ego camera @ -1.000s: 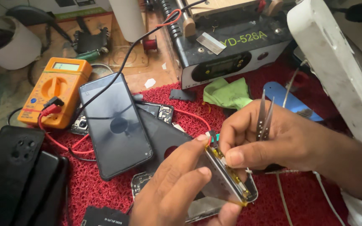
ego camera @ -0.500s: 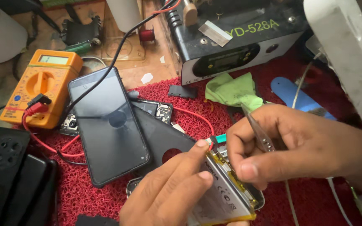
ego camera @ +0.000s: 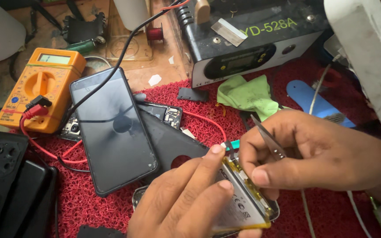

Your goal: The person uses tweezers to peel and remove the protective film from a Nokia smartphone battery. They carefully lift the edges and pull the film away from the battery surface.

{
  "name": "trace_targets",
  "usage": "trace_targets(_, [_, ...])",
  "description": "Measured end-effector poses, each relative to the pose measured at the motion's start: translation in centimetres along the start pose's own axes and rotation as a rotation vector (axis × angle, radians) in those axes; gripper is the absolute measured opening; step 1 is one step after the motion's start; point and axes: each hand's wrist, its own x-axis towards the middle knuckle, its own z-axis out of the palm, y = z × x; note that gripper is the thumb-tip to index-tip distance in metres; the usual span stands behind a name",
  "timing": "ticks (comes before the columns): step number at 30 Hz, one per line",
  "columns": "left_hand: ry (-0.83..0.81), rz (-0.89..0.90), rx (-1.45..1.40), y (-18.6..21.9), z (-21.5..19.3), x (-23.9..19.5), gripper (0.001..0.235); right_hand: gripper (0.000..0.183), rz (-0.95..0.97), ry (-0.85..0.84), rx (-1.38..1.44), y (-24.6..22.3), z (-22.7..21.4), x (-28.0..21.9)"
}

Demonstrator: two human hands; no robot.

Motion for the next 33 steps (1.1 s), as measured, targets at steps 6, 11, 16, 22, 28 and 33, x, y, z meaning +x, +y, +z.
trace_targets(6, [0.010,-0.188,-0.111,0.4,-0.5,0.5,0.030,0.022,-0.136,0.090,-0.205,-0.4,0.0,-0.2])
trace_targets(11, [0.047,-0.153,-0.098,0.3,-1.0,1.2,0.036,0.024,-0.178,0.296,-0.780,-1.6,-1.5,-1.4])
trace_targets(16, [0.025,-0.047,-0.005,-0.4,-1.4,1.0,0.048,0.022,-0.459,0.326,-1.098,-1.8,-1.4,-1.7])
trace_targets(22, [-0.112,-0.003,0.210,-0.4,-1.6,0.3,0.038,0.027,-0.544,0.287,-1.213,-2.6,-0.3,-0.9])
trace_targets(28, [-0.100,0.030,0.230,-0.2,-1.8,0.5,0.040,0.026,-0.563,0.286,-1.200,-2.7,-0.1,-0.7])
trace_targets(33, [-0.185,-0.016,0.292,0.0,-1.8,0.5,0.043,0.025,-0.577,0.284,-1.206,-2.4,-0.1,-0.7])
